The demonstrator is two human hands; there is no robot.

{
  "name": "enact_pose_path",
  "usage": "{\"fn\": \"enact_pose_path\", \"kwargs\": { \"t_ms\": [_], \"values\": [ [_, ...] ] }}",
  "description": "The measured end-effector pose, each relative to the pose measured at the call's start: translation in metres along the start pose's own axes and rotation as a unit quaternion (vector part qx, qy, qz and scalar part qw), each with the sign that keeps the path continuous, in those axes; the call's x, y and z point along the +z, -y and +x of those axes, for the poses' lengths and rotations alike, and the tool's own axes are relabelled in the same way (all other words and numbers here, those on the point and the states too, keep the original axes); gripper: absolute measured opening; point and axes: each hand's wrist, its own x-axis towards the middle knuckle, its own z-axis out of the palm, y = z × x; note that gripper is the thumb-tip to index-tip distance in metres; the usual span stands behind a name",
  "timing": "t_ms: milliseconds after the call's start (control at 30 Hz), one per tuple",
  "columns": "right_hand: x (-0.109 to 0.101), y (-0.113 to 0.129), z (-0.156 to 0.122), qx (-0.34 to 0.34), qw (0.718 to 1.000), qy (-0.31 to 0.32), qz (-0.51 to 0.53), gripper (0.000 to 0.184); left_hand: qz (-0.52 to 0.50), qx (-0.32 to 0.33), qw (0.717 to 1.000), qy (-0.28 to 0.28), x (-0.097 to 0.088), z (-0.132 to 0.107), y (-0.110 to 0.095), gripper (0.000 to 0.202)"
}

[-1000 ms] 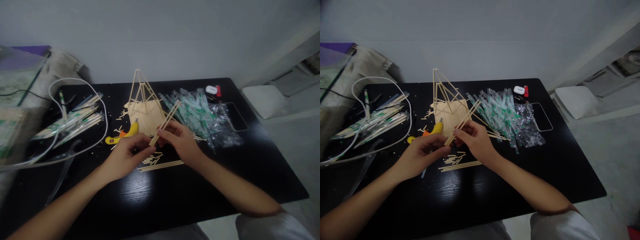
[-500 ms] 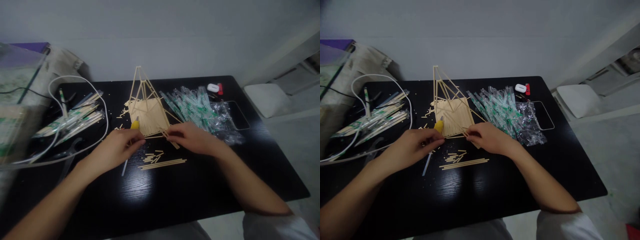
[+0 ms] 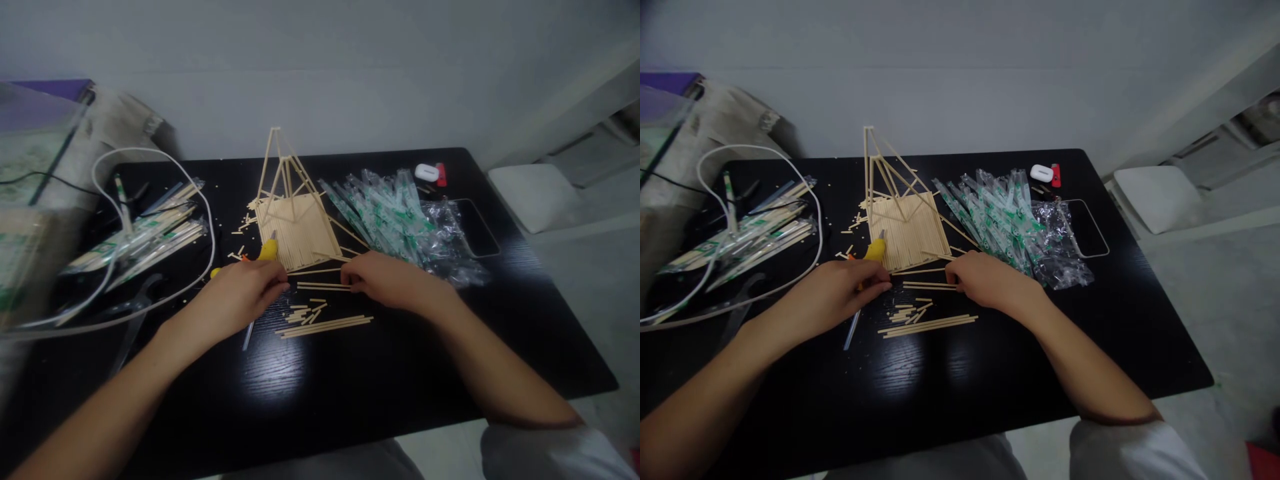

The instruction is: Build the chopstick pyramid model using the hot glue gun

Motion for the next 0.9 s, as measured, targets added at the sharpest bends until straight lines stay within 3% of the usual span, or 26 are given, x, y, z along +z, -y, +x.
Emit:
{"fn": "enact_pose_path", "kwargs": {
  "t_ms": [233, 467, 633, 900],
  "values": [
    [0.006, 0.006, -0.001, 0.033, 0.995, -0.035, -0.083, 0.014, 0.028, 0.017, 0.999, -0.001, 0.008, 0.001, 0.001, 0.018],
    [0.027, 0.022, 0.010, -0.059, 0.990, -0.092, -0.089, 0.010, 0.070, 0.067, 0.995, -0.029, 0.025, 0.005, 0.000, 0.019],
    [0.029, 0.020, 0.008, -0.039, 0.987, -0.106, -0.114, 0.022, 0.082, 0.093, 0.992, -0.030, 0.028, 0.005, -0.001, 0.023],
    [0.029, 0.014, 0.007, -0.039, 0.985, -0.109, -0.130, 0.024, 0.115, 0.110, 0.987, -0.012, 0.031, 0.005, -0.003, 0.028]
  ]
}}
